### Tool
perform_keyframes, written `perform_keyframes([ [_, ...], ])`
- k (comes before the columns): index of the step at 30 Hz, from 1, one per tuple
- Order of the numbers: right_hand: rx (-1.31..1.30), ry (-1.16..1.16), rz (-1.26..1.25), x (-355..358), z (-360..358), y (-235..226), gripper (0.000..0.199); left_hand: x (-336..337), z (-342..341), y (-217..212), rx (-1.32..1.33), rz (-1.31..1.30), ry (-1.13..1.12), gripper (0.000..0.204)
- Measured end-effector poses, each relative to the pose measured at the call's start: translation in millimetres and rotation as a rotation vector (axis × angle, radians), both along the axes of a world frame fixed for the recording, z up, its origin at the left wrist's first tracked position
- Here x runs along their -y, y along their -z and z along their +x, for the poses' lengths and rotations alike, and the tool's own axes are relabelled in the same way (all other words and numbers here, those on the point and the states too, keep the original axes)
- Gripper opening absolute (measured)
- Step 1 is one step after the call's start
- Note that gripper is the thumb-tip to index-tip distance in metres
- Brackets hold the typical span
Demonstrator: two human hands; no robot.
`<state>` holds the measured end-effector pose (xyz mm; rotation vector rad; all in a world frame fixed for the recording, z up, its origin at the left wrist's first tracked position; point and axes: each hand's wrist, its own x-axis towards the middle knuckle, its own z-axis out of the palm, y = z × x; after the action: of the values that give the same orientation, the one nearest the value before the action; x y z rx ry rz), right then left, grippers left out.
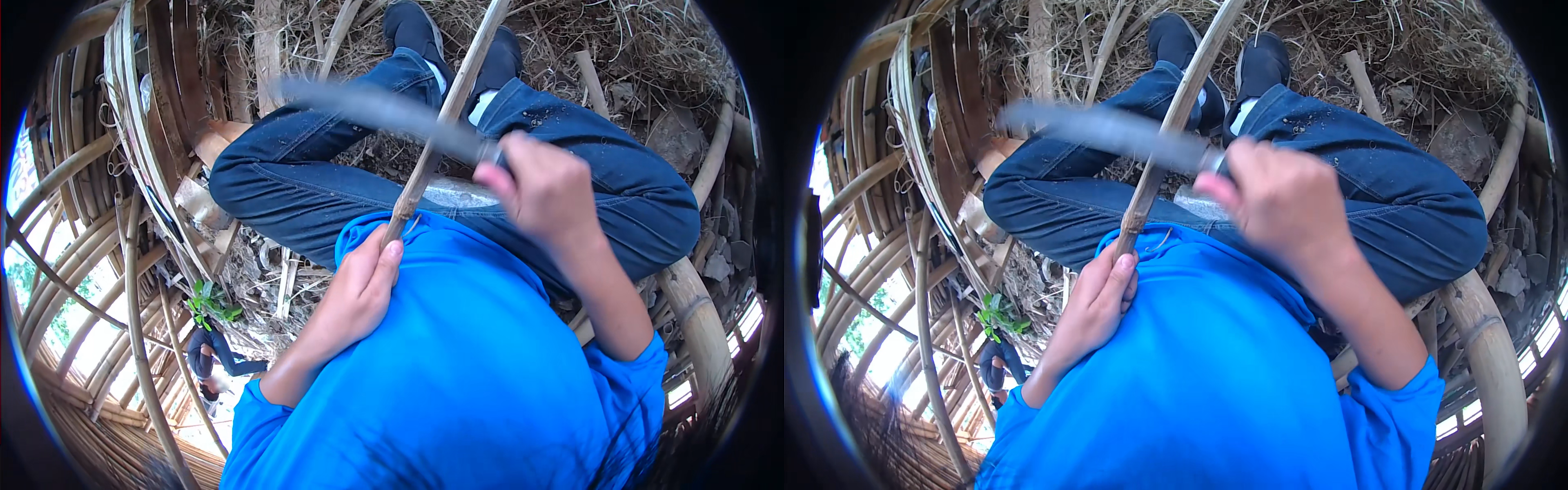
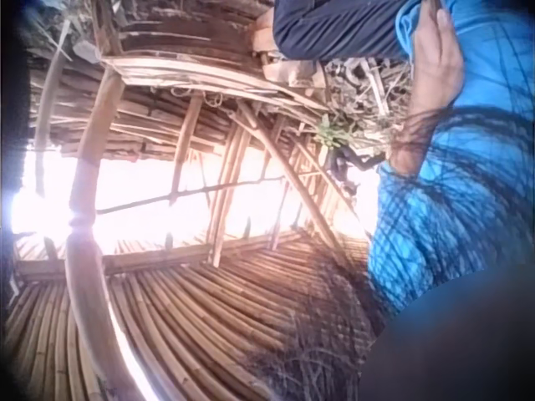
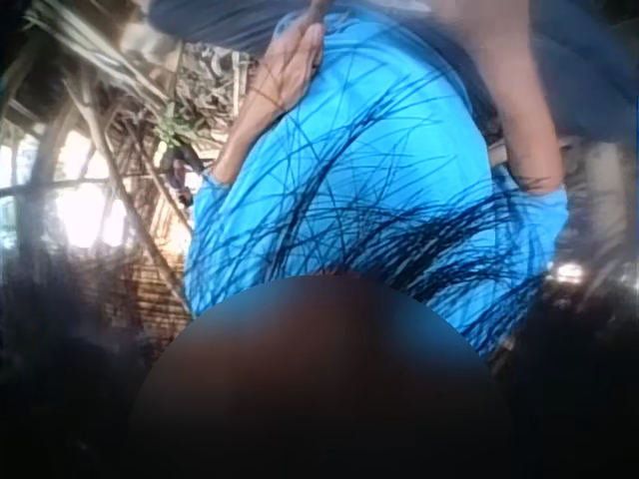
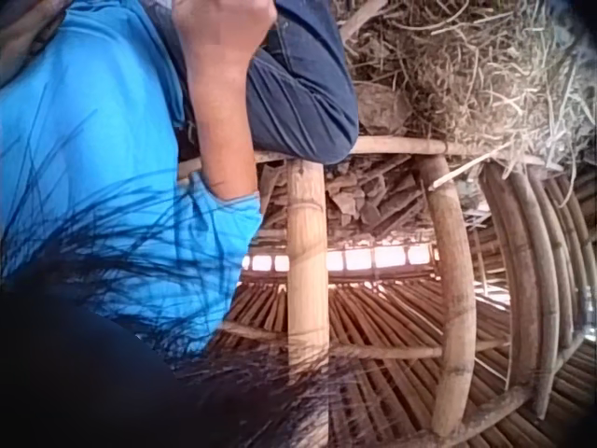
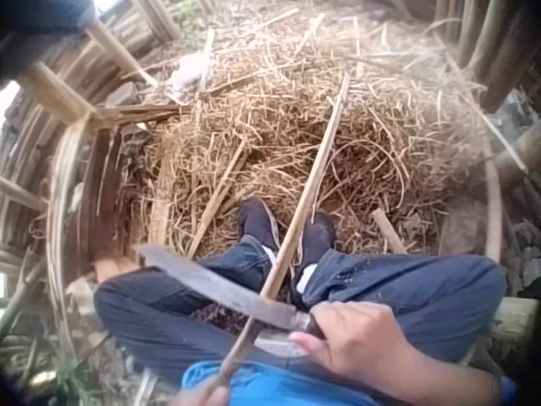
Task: The person strips bark from a long bamboo stalk using a knife, pulling the blade along the length of the wood while holding it between their legs.
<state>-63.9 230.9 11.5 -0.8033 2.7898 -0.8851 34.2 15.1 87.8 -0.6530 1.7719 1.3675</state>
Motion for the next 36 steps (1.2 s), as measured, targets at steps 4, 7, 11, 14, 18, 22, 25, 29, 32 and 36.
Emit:
perform_keyframes([
  [4, 0.038, -0.071, -0.017, 3.9, -0.7, -11.2, 0.039, -0.7, 0.8, -1.1, -0.054, -0.026, 0.035, 0.026],
  [7, 0.030, -0.048, -0.079, 4.4, -6.2, 0.0, 0.035, -0.9, -2.0, 1.2, -0.064, -0.063, 0.060, 0.025],
  [11, 0.009, 0.000, -0.104, 4.7, -11.6, -11.8, 0.031, -3.9, -3.3, -5.3, -0.064, -0.094, 0.099, 0.023],
  [14, 0.058, -0.036, -0.127, 0.7, -10.4, -3.3, 0.031, -3.9, -1.6, -4.2, -0.073, -0.133, 0.114, 0.021],
  [18, 0.110, 0.090, -0.124, -1.3, -13.8, -1.1, 0.034, -8.0, -7.2, -10.2, -0.062, -0.155, 0.111, 0.020],
  [22, 0.202, 0.043, -0.129, -9.2, -24.4, 1.2, 0.032, -7.2, -1.7, -9.0, -0.075, -0.137, 0.119, 0.019],
  [25, 0.155, 0.073, -0.170, -7.4, -30.2, 5.2, 0.029, -8.0, -3.9, -6.0, -0.084, -0.176, 0.117, 0.018],
  [29, 0.134, 0.086, -0.207, -9.0, -31.9, 16.5, 0.028, -4.7, -1.3, -6.9, -0.028, -0.140, 0.136, 0.019],
  [32, 0.175, 0.170, -0.207, -13.1, -41.0, 20.3, 0.029, -4.7, 0.0, -10.3, -0.003, -0.139, 0.149, 0.022],
  [36, 0.150, 0.055, -0.181, -13.6, -30.9, 8.9, 0.028, -6.1, 5.5, -11.2, -0.083, -0.177, 0.140, 0.016],
])
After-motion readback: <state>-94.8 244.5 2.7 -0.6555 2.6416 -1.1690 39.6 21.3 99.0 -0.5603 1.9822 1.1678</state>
